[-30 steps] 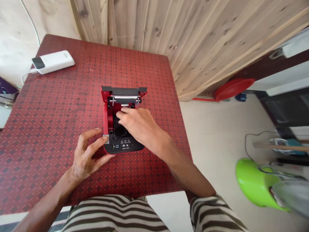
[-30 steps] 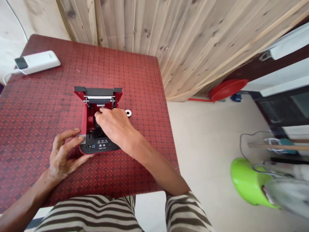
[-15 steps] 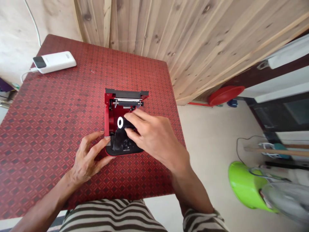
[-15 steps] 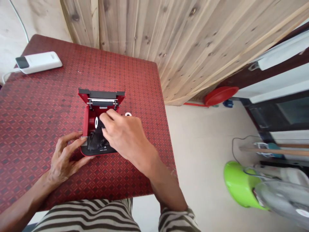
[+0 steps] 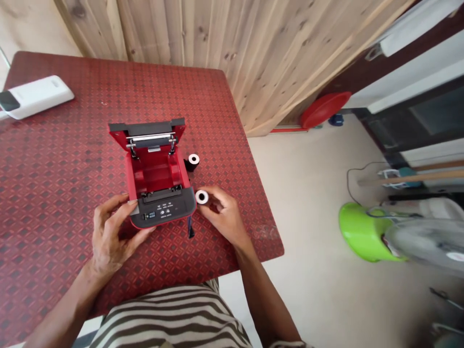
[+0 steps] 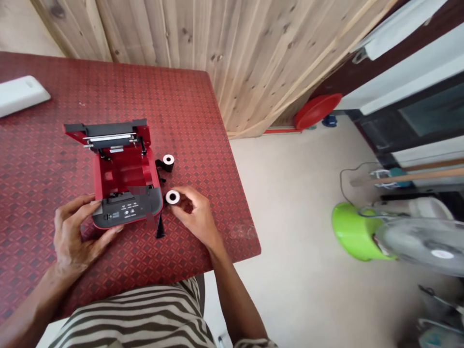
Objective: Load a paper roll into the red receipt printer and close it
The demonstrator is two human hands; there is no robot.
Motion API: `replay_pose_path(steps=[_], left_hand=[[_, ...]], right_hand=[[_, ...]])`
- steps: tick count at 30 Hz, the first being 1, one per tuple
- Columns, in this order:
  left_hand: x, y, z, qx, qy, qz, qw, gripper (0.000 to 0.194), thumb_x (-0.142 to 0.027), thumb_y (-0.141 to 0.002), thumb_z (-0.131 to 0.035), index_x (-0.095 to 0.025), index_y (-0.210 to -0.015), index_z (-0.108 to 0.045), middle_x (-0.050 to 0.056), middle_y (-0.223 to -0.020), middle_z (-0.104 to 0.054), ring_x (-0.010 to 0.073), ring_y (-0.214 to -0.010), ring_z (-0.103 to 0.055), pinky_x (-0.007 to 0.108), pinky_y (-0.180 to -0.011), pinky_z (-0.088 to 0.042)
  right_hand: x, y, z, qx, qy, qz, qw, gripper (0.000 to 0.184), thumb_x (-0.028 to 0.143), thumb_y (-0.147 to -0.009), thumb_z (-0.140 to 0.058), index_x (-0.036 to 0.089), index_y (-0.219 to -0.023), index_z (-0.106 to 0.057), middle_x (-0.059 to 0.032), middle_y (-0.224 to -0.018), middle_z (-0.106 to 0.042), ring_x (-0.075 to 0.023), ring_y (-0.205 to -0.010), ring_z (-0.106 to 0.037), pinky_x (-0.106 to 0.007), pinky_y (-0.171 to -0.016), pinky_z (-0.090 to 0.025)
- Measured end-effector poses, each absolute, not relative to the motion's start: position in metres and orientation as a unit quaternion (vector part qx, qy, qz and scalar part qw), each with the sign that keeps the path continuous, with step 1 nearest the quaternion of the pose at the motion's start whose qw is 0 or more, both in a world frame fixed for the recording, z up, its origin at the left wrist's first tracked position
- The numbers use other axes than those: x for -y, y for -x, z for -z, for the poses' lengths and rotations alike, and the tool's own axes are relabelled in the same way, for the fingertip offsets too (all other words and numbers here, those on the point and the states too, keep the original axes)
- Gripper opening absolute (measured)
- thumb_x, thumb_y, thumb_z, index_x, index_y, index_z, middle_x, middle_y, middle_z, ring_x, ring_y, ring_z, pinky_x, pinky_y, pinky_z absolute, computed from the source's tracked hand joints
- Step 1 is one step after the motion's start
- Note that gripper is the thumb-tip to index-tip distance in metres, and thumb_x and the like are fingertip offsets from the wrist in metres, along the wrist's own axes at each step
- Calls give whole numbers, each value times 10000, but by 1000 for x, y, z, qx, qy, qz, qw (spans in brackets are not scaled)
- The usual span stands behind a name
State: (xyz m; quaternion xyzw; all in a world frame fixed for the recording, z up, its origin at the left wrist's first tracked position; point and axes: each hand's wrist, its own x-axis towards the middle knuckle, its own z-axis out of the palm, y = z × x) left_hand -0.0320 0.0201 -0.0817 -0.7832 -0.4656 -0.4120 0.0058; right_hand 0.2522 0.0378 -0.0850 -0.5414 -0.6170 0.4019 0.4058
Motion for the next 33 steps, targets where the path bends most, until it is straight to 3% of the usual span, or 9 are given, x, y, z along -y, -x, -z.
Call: replay_pose_path(steps=[3,8,11,16,19,22,24,27,33], left_hand=[[-21,33,83,464,786,409,5,821,-337,-785,-897,-242,-1498,-500,137,-1265,-637,277,-1143,-651,424,-928,-609],[-21,34,83,457,787,415,1,811,-323,-780,-900,-202,-1485,-518,161,-1281,-635,284,-1140,-654,429,-939,-602],[-20,34,82,460,785,414,4,800,-319,-787,-893,-210,-1485,-516,153,-1274,-642,281,-1128,-659,421,-930,-599],[-21,33,83,462,782,419,1,790,-330,-805,-879,-236,-1494,-504,129,-1252,-652,271,-1130,-666,397,-910,-600],[-21,32,83,459,783,421,-1,766,-340,-824,-863,-230,-1490,-502,124,-1246,-660,269,-1140,-671,395,-915,-608],[-19,32,83,462,784,416,-6,750,-331,-827,-861,-216,-1479,-509,134,-1265,-659,267,-1153,-672,400,-941,-608],[-18,31,83,468,780,415,-13,751,-328,-824,-864,-227,-1479,-509,136,-1286,-652,266,-1163,-669,403,-950,-608],[-16,30,84,477,775,414,-26,753,-303,-834,-853,-237,-1494,-495,148,-1305,-642,276,-1196,-656,420,-974,-606],[-14,30,83,471,780,412,-23,686,-359,-868,-816,-211,-1464,-509,153,-1296,-641,269,-1152,-678,380,-925,-619]], right_hand=[[-38,-250,83,665,546,-368,352,262,171,-879,-683,217,-1133,-729,-43,-1018,-754,-167,-834,-685,-324,-771,-563],[-54,-279,67,666,536,-423,301,414,186,-875,-723,236,-1286,-707,-25,-982,-762,-155,-772,-698,-316,-713,-563],[-81,-289,71,643,560,-384,355,252,197,-900,-706,225,-1143,-767,-37,-1005,-772,-163,-825,-711,-337,-771,-559],[-129,-265,99,628,532,-417,387,487,235,-872,-766,237,-1351,-681,-45,-1090,-780,-173,-868,-709,-362,-835,-576],[-137,-254,103,632,517,-430,385,359,270,-874,-771,232,-1228,-730,-47,-1120,-779,-192,-949,-714,-382,-892,-573],[-127,-264,77,615,514,-438,407,312,338,-846,-825,237,-1133,-755,-39,-1092,-782,-204,-966,-721,-386,-912,-568],[-115,-275,43,621,473,-467,416,349,363,-861,-832,262,-1184,-747,-33,-1158,-775,-207,-1045,-718,-382,-959,-558],[-101,-278,-12,693,347,-518,361,397,427,-933,-772,266,-1292,-714,-35,-1101,-771,-209,-990,-723,-372,-886,-581],[-102,-214,-43,888,373,-219,155,239,133,-980,-688,152,-1218,-680,-84,-1127,-758,-213,-1045,-676,-364,-951,-530]])
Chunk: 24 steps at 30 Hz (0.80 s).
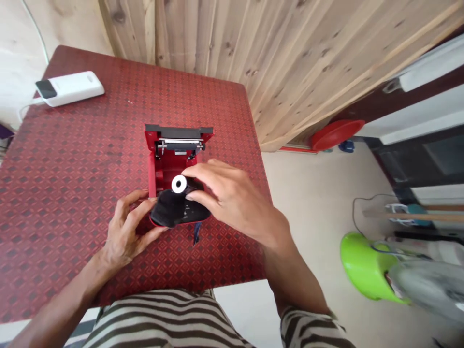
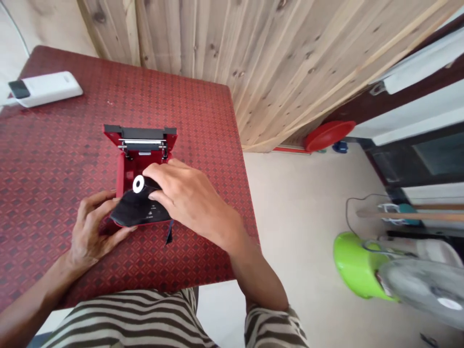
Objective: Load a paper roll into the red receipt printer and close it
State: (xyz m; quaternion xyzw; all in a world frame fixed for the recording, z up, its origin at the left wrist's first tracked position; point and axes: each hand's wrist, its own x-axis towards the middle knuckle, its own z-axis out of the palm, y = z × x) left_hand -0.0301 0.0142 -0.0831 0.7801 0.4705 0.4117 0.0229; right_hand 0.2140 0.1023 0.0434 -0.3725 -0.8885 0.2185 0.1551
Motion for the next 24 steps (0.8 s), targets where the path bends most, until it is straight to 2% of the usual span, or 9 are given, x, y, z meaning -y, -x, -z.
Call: replay_pose_path(steps=[3,6,12,17,24], left_hand=[[-14,31,84,-474,-781,-406,24,653,-369,-887,-797,-200,-1449,-510,154,-1288,-626,247,-1112,-678,357,-904,-615],[-13,31,86,-475,-781,-404,33,632,-352,-891,-792,-183,-1434,-519,164,-1294,-612,243,-1123,-668,348,-914,-607],[-11,31,88,-470,-782,-404,55,660,-315,-887,-795,-165,-1456,-497,192,-1356,-583,266,-1218,-637,370,-981,-595],[-10,31,87,-477,-780,-402,55,678,-314,-891,-791,-198,-1483,-482,179,-1350,-587,264,-1208,-640,381,-971,-603],[-11,30,86,-472,-780,-406,55,667,-325,-902,-777,-189,-1487,-485,186,-1344,-585,266,-1204,-639,374,-948,-613]], right_hand=[[-109,-182,-32,910,391,-135,34,167,74,-1019,-568,132,-1121,-686,-103,-1029,-758,-235,-1014,-673,-343,-852,-522],[-114,-167,-28,910,401,-97,-25,188,63,-1029,-520,127,-1092,-685,-122,-1005,-756,-254,-1014,-688,-340,-789,-504],[-124,-157,-27,904,406,-115,-62,278,20,-1015,-454,111,-1152,-678,-135,-1031,-773,-256,-1006,-728,-340,-769,-494],[-133,-151,-17,897,409,-132,-103,353,0,-1002,-411,94,-1211,-679,-172,-1040,-783,-268,-987,-758,-339,-750,-499],[-135,-144,-15,892,412,-141,-121,367,19,-1016,-370,90,-1139,-708,-196,-1027,-777,-293,-988,-762,-366,-781,-533]])
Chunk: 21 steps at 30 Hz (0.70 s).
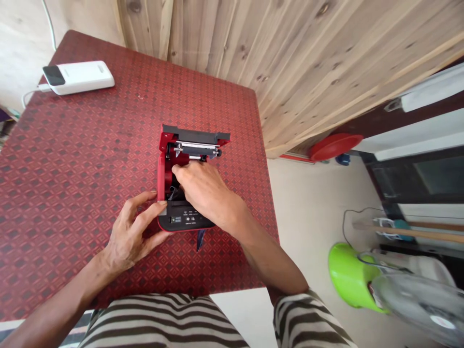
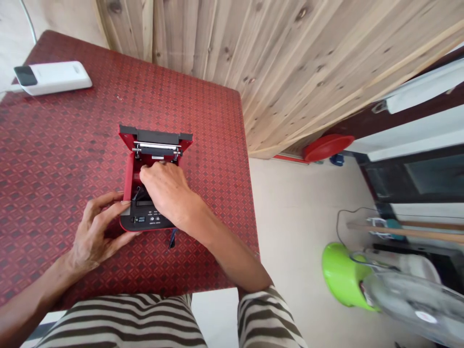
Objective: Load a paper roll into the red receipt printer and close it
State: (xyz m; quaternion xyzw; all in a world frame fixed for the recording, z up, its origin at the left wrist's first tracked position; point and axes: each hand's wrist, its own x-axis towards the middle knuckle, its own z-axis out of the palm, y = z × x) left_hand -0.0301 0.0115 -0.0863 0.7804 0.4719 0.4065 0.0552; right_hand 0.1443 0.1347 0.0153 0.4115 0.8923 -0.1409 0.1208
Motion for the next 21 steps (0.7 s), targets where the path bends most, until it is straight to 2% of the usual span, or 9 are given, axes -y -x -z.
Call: replay_pose_path(steps=[4,8,11,13,16,18,21], left_hand=[[-11,29,84,-473,-779,-407,53,644,-329,-931,-743,-207,-1500,-467,173,-1329,-588,255,-1206,-638,376,-960,-615],[-12,28,85,-477,-777,-408,50,619,-336,-944,-725,-200,-1492,-470,180,-1323,-593,256,-1194,-644,379,-939,-626],[-12,28,86,-477,-778,-406,50,604,-326,-939,-730,-206,-1477,-482,175,-1324,-601,258,-1198,-648,380,-938,-628],[-11,29,83,-477,-778,-404,56,599,-336,-934,-737,-206,-1465,-493,167,-1315,-609,257,-1195,-649,378,-943,-625],[-9,33,69,-475,-782,-398,65,627,-407,-931,-735,-200,-1471,-491,158,-1295,-625,263,-1179,-654,387,-938,-623],[-12,37,55,-473,-789,-387,67,657,-451,-943,-712,-200,-1499,-468,160,-1316,-629,272,-1199,-645,413,-961,-614],[-33,41,29,-470,-796,-380,37,699,-465,-957,-694,-171,-1536,-434,170,-1354,-622,272,-1268,-599,445,-1053,-567]], right_hand=[[-133,-155,-15,-900,-386,191,72,384,-22,-991,-375,86,-1180,-691,-172,-1111,-765,-253,-1036,-734,-364,-878,-544],[-129,-177,-25,-902,-334,274,-2,472,-66,-965,-409,147,-1312,-648,-113,-1280,-734,-206,-1145,-689,-383,-1029,-524],[-122,-193,-33,-910,-284,297,-55,471,-55,-967,-448,172,-1335,-634,-89,-1288,-736,-189,-1161,-674,-405,-1084,-512],[-115,-199,-34,-915,-263,290,-96,369,-9,-988,-511,176,-1263,-673,-84,-1239,-752,-190,-1121,-674,-415,-1071,-527],[-106,-201,-26,-920,-262,250,-153,157,88,-1007,-603,159,-1062,-732,-86,-1079,-775,-205,-1002,-661,-401,-954,-572],[-100,-200,-18,-918,-271,221,-186,143,106,-1014,-606,146,-987,-741,-77,-980,-765,-198,-929,-639,-369,-887,-578],[-89,-198,-6,-904,-300,174,-249,181,83,-1022,-581,129,-1009,-756,-76,-955,-746,-183,-896,-610,-330,-855,-573]])
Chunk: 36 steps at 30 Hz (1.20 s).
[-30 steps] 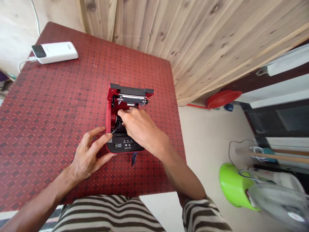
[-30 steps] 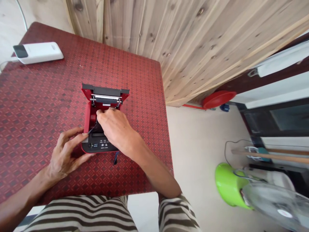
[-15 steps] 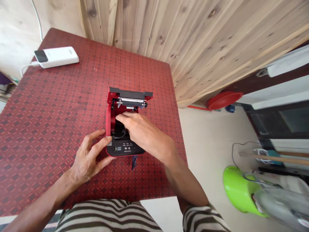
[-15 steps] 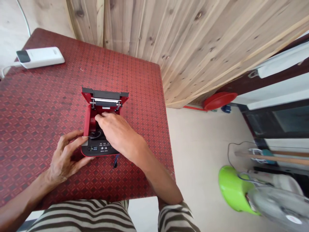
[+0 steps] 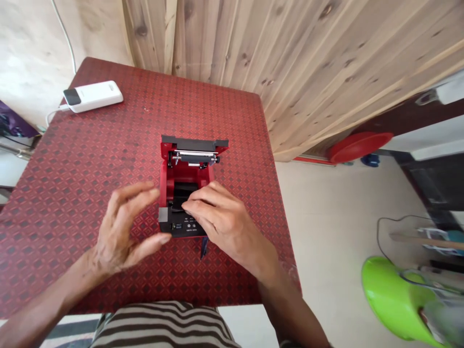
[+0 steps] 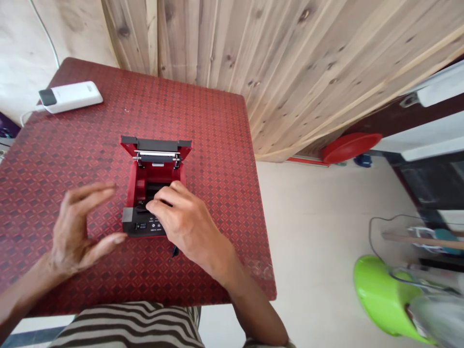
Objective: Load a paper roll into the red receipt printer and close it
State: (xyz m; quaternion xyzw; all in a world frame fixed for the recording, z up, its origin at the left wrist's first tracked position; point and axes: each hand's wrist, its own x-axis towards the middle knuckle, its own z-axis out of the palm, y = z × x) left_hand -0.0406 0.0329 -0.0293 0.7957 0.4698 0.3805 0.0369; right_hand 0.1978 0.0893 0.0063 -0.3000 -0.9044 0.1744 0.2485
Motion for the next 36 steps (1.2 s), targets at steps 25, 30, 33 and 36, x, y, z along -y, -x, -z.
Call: replay_pose_path(steps=[25,30,33,36], left_hand=[[-37,23,29,-423,-870,-251,-46,720,-399,-929,-744,-176,-1554,-464,140,-1332,-692,300,-1164,-640,417,-949,-524],[-36,22,24,-432,-868,-245,-9,669,-379,-943,-728,-171,-1530,-483,147,-1346,-679,306,-1173,-634,436,-950,-520],[-38,22,25,-436,-865,-247,-1,695,-370,-931,-743,-208,-1546,-464,130,-1327,-692,303,-1161,-646,441,-935,-528],[-36,22,31,-435,-864,-255,-9,737,-356,-899,-780,-220,-1548,-459,127,-1318,-696,306,-1167,-652,453,-956,-532]], right_hand=[[-45,-204,23,866,364,-35,341,237,108,-971,-653,157,-1193,-718,-87,-1056,-800,-211,-915,-701,-378,-846,-600],[-51,-223,21,807,407,-60,424,532,169,-955,-703,204,-1468,-567,-157,-1300,-723,-278,-1145,-712,-434,-926,-624],[-68,-242,33,757,474,-56,446,494,202,-997,-636,283,-1478,-560,-125,-1273,-722,-250,-1015,-731,-426,-823,-640],[-88,-258,61,721,534,-92,432,349,266,-1042,-551,236,-1383,-615,-107,-1151,-740,-209,-896,-724,-393,-792,-631]])
